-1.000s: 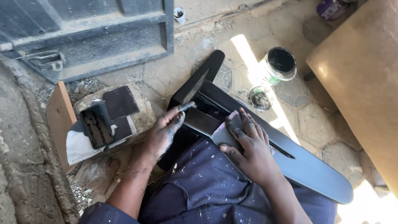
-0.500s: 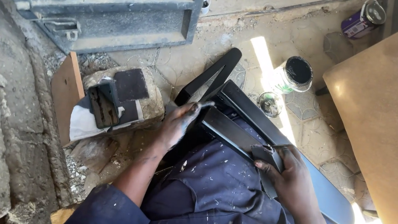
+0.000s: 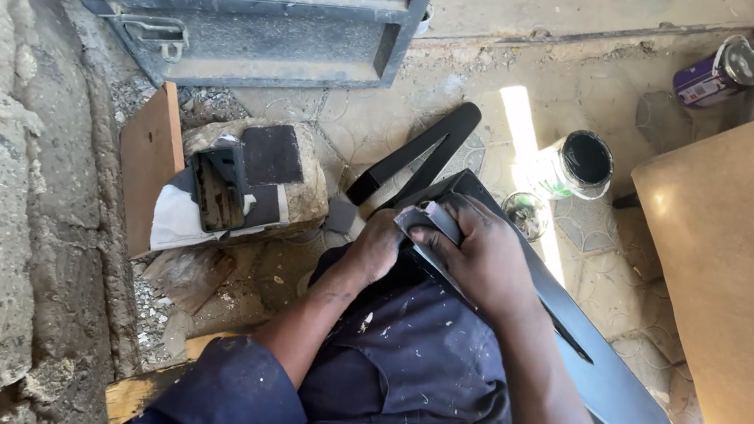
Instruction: The person sits on the floor and sands a black metal chair leg using a piece of sandpaper. They hold the leg with one hand and rub the sandpaper along its surface with the other hand.
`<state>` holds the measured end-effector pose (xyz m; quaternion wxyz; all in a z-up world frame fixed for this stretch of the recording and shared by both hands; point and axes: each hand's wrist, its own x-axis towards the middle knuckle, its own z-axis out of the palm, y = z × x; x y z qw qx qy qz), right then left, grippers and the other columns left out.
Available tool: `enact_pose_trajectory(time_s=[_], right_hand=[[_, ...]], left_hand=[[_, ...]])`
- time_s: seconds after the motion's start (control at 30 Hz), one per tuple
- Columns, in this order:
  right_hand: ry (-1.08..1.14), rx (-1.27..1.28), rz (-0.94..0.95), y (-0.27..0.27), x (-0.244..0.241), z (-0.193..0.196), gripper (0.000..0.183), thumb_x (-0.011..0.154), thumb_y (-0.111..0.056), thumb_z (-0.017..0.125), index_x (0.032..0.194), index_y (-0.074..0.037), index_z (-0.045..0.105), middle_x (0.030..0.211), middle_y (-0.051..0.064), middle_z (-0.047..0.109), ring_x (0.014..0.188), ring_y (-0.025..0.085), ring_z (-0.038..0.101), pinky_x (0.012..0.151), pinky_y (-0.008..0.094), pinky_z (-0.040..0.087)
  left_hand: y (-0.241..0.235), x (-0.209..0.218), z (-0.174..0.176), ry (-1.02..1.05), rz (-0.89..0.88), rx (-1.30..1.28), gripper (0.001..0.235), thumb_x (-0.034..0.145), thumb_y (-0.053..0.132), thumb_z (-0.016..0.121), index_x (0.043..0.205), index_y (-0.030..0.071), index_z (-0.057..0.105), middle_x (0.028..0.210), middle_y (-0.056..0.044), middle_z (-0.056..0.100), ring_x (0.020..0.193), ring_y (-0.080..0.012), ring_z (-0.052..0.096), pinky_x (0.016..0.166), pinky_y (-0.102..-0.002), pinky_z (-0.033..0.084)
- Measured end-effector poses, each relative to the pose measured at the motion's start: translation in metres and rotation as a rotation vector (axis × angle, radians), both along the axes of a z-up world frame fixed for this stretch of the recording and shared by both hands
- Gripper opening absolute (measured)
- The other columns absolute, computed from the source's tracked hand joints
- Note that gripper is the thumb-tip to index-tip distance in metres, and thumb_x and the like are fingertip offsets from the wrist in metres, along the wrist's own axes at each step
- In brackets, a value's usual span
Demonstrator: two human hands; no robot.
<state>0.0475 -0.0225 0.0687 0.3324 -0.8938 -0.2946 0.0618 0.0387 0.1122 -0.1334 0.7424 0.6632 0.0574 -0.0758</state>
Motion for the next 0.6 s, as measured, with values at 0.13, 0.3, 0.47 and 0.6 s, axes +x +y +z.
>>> enact_pose_trajectory(time_s=[0.13, 0.3, 0.47, 0.6], right_hand=[[0.162, -0.172, -0.001, -0.018, -0.018, 0.02, 0.04, 0.082, -0.037, 0.078, 0.097, 0.0, 0.069, 0.087, 0.026, 0.07, 0.086, 0.054, 0.067, 0.071, 0.063, 0.054], [-0.139, -0.286, -0.072, -0.089, -0.05, -0.005, 0.033, 0.083, -0.039, 0.078, 0.084, -0.007, 0.072, 0.075, 0.011, 0.068, 0.073, 0.037, 0.071, 0.059, 0.046, 0.056], [-0.363, -0.192, 0.02, -0.058, -0.039, -0.026, 0.03, 0.089, -0.037, 0.076, 0.08, -0.009, 0.07, 0.072, 0.008, 0.064, 0.072, 0.032, 0.068, 0.058, 0.039, 0.055], [-0.392, -0.15, -0.022, -0.005, -0.021, -0.037, 0.032, 0.085, -0.039, 0.078, 0.084, -0.009, 0.068, 0.076, 0.009, 0.06, 0.081, 0.031, 0.068, 0.062, 0.042, 0.056]], left_hand=[[0.004, 0.001, 0.006, 0.033, 0.034, -0.032, 0.048, 0.107, 0.045, 0.053, 0.085, 0.007, 0.075, 0.074, -0.008, 0.067, 0.082, -0.0216, 0.061, 0.087, -0.037, 0.049], [-0.002, 0.003, -0.005, 0.109, 0.015, -0.029, 0.052, 0.106, 0.05, 0.054, 0.079, 0.009, 0.069, 0.073, -0.006, 0.062, 0.08, -0.0196, 0.058, 0.082, -0.036, 0.049], [-0.007, 0.004, -0.008, 0.102, -0.001, -0.019, 0.053, 0.107, 0.049, 0.05, 0.084, 0.006, 0.071, 0.075, -0.009, 0.064, 0.081, -0.022, 0.06, 0.081, -0.039, 0.05], [0.002, -0.005, 0.025, 0.091, 0.06, -0.163, 0.042, 0.103, 0.038, 0.055, 0.09, 0.004, 0.076, 0.079, -0.006, 0.067, 0.087, -0.0211, 0.065, 0.085, -0.037, 0.052]])
